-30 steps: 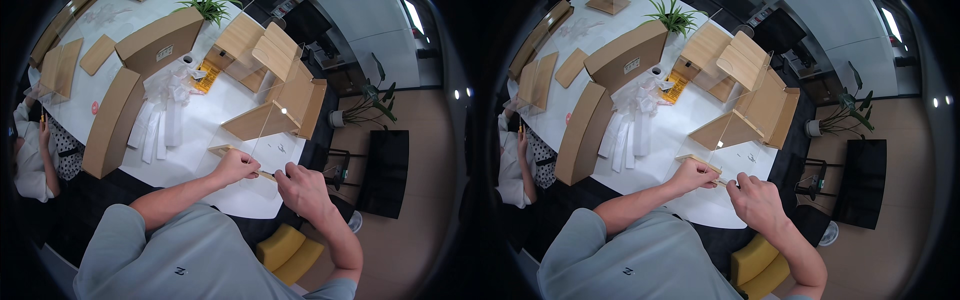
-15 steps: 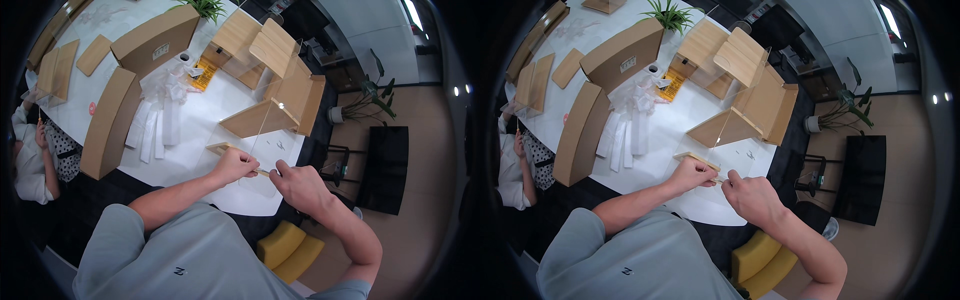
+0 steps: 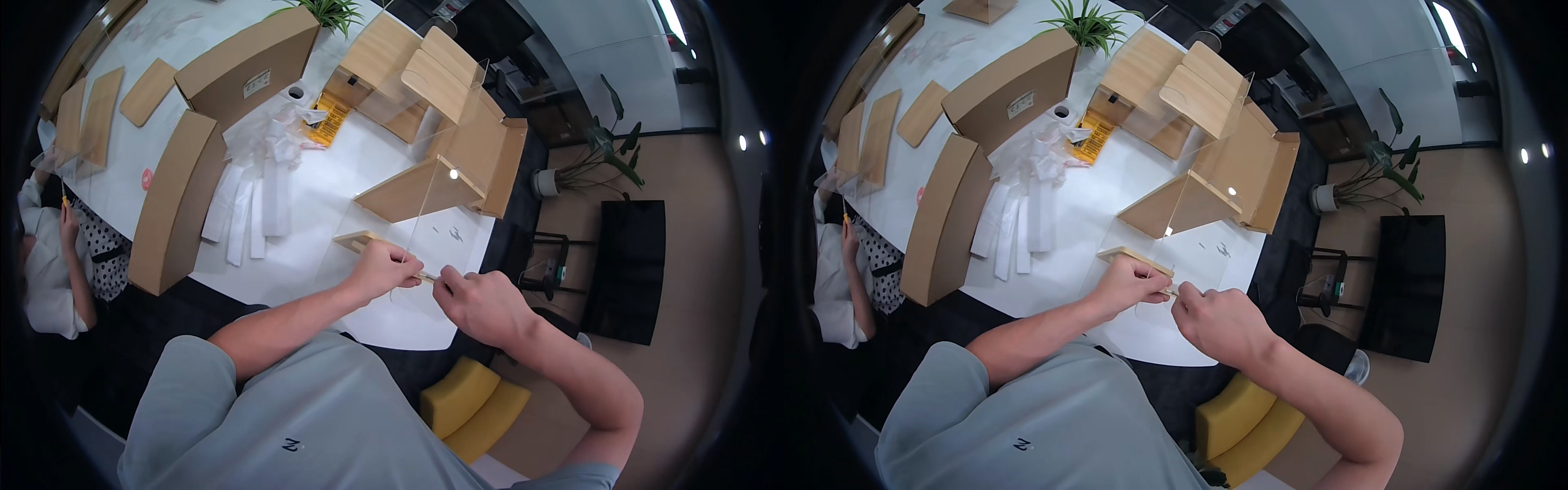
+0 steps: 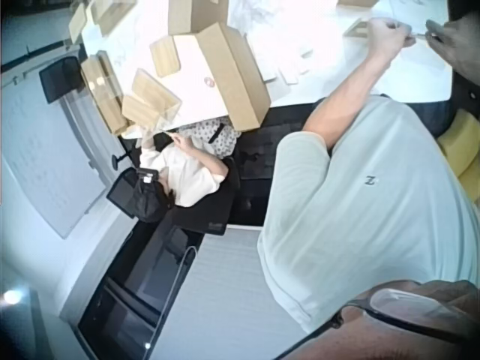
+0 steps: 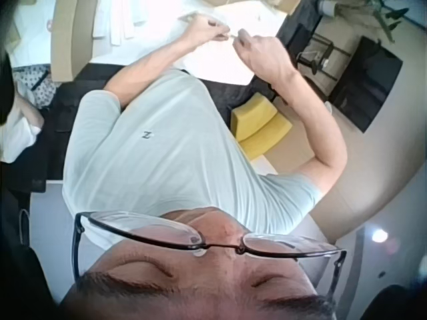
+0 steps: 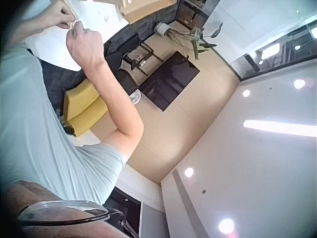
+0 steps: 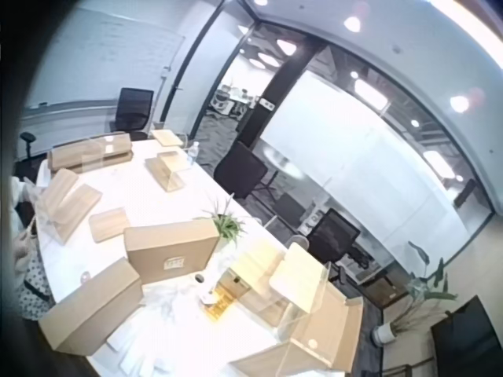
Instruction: The person assembles a small wooden structure by inserting screws into pre-drilled holes and tightening them with a screwdriver. They handle wooden panels and screws, aligning parts and securing them together on a white table.
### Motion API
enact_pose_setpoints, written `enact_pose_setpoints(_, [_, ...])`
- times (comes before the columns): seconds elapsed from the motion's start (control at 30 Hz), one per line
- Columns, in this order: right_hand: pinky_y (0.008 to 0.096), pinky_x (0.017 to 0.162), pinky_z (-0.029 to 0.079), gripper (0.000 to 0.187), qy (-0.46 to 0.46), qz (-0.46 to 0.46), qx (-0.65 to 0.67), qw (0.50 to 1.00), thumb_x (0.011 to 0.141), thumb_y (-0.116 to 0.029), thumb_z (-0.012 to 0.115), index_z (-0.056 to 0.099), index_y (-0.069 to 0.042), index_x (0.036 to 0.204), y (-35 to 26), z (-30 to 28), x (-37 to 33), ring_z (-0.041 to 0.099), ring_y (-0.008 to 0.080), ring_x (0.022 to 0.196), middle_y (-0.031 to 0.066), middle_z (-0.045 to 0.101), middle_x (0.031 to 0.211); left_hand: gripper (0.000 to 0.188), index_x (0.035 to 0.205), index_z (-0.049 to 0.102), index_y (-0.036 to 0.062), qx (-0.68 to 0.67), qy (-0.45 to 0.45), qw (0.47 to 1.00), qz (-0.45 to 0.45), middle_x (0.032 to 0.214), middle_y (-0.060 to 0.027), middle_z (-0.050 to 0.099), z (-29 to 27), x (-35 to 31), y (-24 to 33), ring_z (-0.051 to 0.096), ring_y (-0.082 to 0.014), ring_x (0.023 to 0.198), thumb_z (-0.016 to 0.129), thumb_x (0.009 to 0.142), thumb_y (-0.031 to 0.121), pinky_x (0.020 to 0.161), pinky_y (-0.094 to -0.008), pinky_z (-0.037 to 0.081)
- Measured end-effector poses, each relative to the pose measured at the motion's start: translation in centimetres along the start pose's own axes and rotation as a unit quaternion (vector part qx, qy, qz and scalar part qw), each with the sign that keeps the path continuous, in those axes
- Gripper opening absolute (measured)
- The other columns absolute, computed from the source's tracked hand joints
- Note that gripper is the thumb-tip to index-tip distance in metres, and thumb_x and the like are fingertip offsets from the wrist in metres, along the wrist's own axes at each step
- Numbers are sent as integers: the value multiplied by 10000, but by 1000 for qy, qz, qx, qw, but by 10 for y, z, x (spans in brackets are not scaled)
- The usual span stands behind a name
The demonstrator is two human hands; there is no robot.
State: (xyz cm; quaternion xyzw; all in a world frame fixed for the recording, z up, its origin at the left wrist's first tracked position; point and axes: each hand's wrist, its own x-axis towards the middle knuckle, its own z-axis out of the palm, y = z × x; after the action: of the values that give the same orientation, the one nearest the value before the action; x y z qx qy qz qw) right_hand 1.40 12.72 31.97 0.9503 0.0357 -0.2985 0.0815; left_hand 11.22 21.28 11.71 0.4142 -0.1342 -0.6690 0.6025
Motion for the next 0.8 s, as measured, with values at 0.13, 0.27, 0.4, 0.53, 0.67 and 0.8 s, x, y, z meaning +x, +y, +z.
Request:
enact_pose_setpoints(0.13, [405,634,573,117,14,83,163,983,853,-53,646,691,33,919,8,-2,6,693,287,675,133,654,858,190,959,743,-86,1,-8,1000,6,903,-100,729,1,-1,1,740,-146,811,718,954,102,733,-239,645])
enact_pose_setpoints(0.27, [427,716,573,169,24,272,421,865,879,-38,633,763,21,971,19,15,8,707,344,736,178,720,851,192,875,753,-83,-3,6,1000,25,818,-90,730,3,-3,-1,738,-130,746,705,911,99,668,-222,600])
enact_pose_setpoints(0.4, [439,700,585,147,-1,208,296,932,888,-76,653,738,-12,990,11,9,4,706,326,720,156,688,888,185,925,749,-79,2,-9,1000,13,864,-97,727,3,-3,-1,737,-140,779,716,940,102,709,-226,629])
enact_pose_setpoints(0.53, [440,616,580,91,-22,46,58,997,859,-84,652,668,-25,926,12,-4,2,702,308,700,126,623,920,189,876,758,-71,-15,9,1000,19,812,-85,727,4,-1,-3,735,-126,748,709,919,107,680,-216,601])
enact_pose_setpoints(0.67, [436,634,586,61,-59,21,31,998,832,-32,638,642,-8,888,12,-6,6,705,315,738,120,608,920,186,877,759,-65,-22,7,999,23,808,-87,730,6,1,-3,733,-119,744,712,923,109,674,-213,596])
enact_pose_setpoints(0.8, [428,749,589,186,-96,130,211,964,817,7,633,714,13,985,18,-7,9,712,331,791,146,683,933,184,882,759,-65,-6,4,1000,21,806,-86,732,7,-2,-3,732,-114,743,716,922,109,674,-210,595])
